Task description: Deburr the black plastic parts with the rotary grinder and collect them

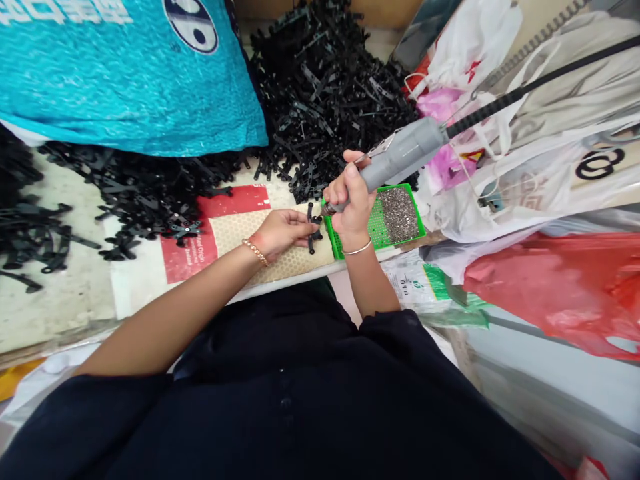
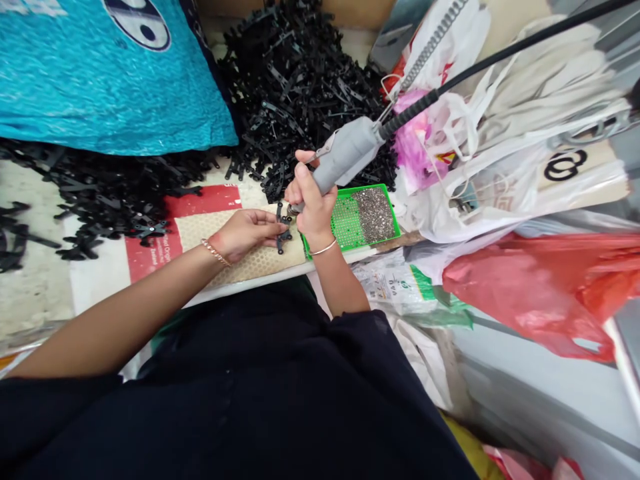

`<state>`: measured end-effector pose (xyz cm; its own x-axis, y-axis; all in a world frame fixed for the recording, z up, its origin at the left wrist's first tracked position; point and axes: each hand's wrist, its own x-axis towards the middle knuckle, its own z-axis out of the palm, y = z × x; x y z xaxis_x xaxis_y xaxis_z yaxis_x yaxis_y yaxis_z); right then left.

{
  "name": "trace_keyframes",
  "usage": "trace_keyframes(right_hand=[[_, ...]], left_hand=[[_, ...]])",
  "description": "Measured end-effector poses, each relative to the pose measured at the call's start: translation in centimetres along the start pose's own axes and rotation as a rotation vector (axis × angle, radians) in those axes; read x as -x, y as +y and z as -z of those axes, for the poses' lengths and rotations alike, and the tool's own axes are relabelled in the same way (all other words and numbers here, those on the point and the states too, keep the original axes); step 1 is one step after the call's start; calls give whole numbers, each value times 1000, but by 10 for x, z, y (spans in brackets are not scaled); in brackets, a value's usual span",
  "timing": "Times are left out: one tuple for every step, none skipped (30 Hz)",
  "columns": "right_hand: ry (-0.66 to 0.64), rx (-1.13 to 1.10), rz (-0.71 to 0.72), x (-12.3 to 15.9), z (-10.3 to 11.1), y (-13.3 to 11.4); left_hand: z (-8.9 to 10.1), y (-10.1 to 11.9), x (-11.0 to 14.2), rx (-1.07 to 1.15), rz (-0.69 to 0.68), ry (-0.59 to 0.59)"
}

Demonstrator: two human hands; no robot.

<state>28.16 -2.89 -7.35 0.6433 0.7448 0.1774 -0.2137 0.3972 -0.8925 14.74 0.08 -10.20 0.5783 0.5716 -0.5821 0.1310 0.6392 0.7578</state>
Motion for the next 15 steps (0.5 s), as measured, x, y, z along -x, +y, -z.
trace_keyframes(right_hand=[[12,12,-6,0,0,0],[24,30,-13,-1,0,0],[30,48,-18,-1,1,0],[28,60,-20,-2,1,1],[21,67,-18,-3,2,1],[11,67,-13,-3,2,2],[4,60,-9,-3,3,3],[1,52,-6,-3,3,4],[2,46,-7,-3,3,5],[8,48,-10,-3,3,5],[14,50,-13,-2,3,5],[18,50,-15,-1,2,5],[18,49,-16,-1,2,5],[15,44,-17,0,2,5],[12,38,-16,0,2,5]], left_hand=[[0,0,0,1,-1,-2],[0,0,0,1,-1,-2],[0,0,0,-1,-1,-2],[0,0,0,-4,-1,-2],[0,0,0,-9,0,-1],[-1,1,0,-14,1,0],[-1,1,0,-19,4,3],[-2,2,1,-22,6,7],[-2,3,1,-24,8,9],[-3,3,2,-25,8,11],[-3,3,2,-26,6,13],[-4,3,3,-28,5,15],[-4,3,3,-30,3,15],[-4,3,3,-31,1,16],[-4,3,2,-30,0,18]])
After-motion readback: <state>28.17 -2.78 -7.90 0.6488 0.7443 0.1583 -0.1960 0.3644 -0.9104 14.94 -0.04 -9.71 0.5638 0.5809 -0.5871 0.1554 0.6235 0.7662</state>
